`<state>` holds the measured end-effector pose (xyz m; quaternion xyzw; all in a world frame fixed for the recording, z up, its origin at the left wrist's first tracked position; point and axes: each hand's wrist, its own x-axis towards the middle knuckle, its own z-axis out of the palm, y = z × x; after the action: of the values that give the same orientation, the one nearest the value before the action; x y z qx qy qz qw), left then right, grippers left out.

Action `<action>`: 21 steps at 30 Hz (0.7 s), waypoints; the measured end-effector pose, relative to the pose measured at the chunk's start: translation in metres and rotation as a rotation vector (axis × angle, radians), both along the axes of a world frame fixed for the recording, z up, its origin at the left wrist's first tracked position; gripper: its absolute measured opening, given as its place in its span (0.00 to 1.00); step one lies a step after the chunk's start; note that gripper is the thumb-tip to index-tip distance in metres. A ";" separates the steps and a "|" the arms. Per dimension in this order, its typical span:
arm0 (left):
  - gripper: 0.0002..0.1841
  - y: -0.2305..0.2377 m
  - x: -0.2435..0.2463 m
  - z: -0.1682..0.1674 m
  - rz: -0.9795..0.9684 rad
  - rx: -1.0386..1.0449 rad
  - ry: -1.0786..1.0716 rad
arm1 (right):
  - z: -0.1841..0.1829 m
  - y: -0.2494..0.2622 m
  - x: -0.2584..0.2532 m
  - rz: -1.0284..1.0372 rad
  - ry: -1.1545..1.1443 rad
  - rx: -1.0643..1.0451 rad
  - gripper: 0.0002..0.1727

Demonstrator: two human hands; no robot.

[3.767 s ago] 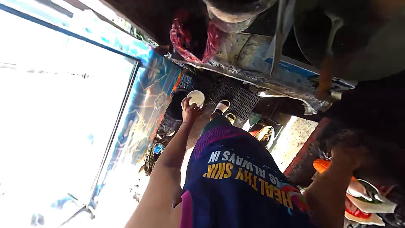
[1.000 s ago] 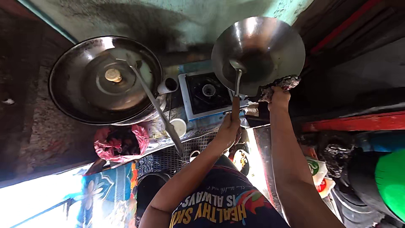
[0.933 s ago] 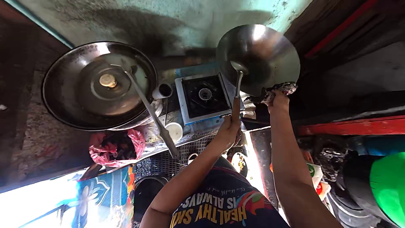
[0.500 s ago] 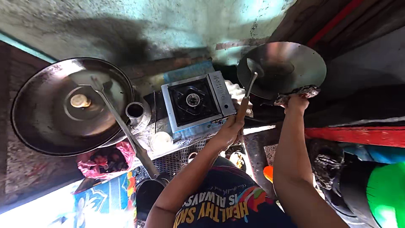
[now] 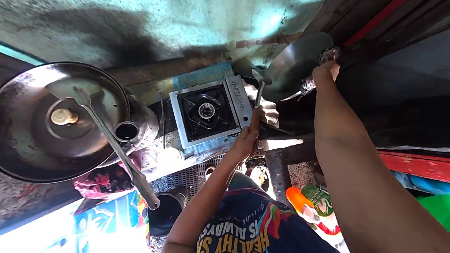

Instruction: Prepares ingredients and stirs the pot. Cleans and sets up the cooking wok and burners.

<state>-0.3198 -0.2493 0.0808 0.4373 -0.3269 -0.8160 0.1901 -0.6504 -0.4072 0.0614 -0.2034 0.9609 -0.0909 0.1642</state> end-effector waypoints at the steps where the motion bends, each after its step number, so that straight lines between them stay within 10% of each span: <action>1: 0.09 0.000 0.001 -0.002 -0.002 -0.005 0.000 | 0.000 0.001 0.000 0.013 0.019 0.006 0.29; 12: 0.14 0.004 0.012 0.001 -0.115 -0.362 -0.126 | 0.031 0.071 0.001 -0.135 -0.020 -0.345 0.30; 21: 0.23 0.027 0.046 0.060 -0.350 -0.690 -0.769 | 0.007 0.116 0.095 -0.182 -0.526 -0.851 0.15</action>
<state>-0.2738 -0.2219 0.1407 0.5556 -0.6895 -0.4620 0.0505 -0.5550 -0.2908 0.0686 -0.1380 0.7785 -0.5366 0.2947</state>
